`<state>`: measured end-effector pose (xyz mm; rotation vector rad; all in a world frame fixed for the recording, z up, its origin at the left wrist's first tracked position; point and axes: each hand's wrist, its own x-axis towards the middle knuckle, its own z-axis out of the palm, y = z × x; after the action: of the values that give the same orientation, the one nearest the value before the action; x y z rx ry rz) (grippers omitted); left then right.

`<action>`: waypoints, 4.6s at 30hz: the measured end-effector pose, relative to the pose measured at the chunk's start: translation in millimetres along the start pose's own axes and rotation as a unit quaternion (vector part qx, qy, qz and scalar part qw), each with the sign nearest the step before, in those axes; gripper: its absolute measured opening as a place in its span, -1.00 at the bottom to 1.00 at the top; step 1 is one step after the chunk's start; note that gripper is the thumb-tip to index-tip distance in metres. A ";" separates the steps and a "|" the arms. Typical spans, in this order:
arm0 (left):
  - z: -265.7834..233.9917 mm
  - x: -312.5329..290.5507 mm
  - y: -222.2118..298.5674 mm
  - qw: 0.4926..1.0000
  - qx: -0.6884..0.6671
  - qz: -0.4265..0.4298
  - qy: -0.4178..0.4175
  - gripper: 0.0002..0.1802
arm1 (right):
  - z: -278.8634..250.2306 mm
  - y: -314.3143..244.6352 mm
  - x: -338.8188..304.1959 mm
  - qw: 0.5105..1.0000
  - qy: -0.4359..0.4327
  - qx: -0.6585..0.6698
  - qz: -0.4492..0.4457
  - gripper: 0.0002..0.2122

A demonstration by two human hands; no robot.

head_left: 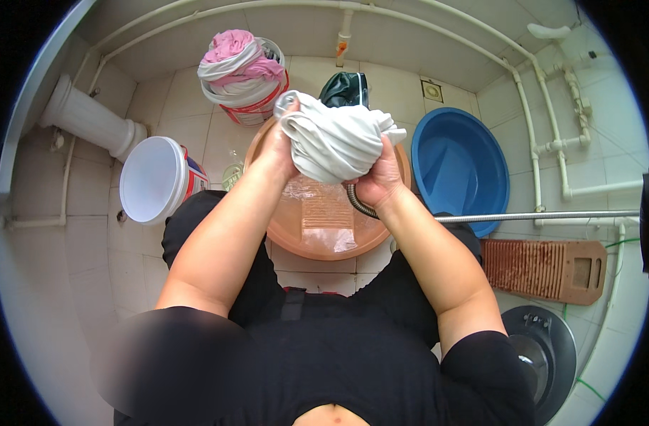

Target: The person washes clothes by hand in a bathroom, using a blue basin and a washboard. They scrub a white garment, rinse it with a handheld shower head, and transfer it to a larger orange basin. The person then fills a white bucket with water and continues to rinse and scrub the clothes.

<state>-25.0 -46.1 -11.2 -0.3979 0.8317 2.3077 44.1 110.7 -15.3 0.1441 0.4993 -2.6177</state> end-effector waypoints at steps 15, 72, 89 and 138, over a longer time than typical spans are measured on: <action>21.0 -25.9 13.5 0.952 0.199 0.158 -0.169 -0.63 | 6.6 -23.7 -20.1 0.957 0.208 -0.196 0.055 -0.44; 41.1 -27.6 -17.2 0.969 0.237 -0.032 0.064 -0.50 | -39.6 -21.0 -47.0 0.862 0.369 -0.326 0.122 -0.53; 167.5 17.9 -44.0 0.940 0.239 0.194 -0.147 -0.62 | -259.2 -184.6 -244.5 0.618 0.626 -0.474 -0.040 -0.80; 63.3 124.1 -249.1 0.763 0.556 -0.289 -0.158 -0.62 | -339.3 -143.2 -158.1 0.808 0.572 -0.094 -0.101 -0.84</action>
<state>43.6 201.2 -136.3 0.2528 1.4529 0.9722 122.4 422.3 -254.8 1.7285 1.1852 -2.3577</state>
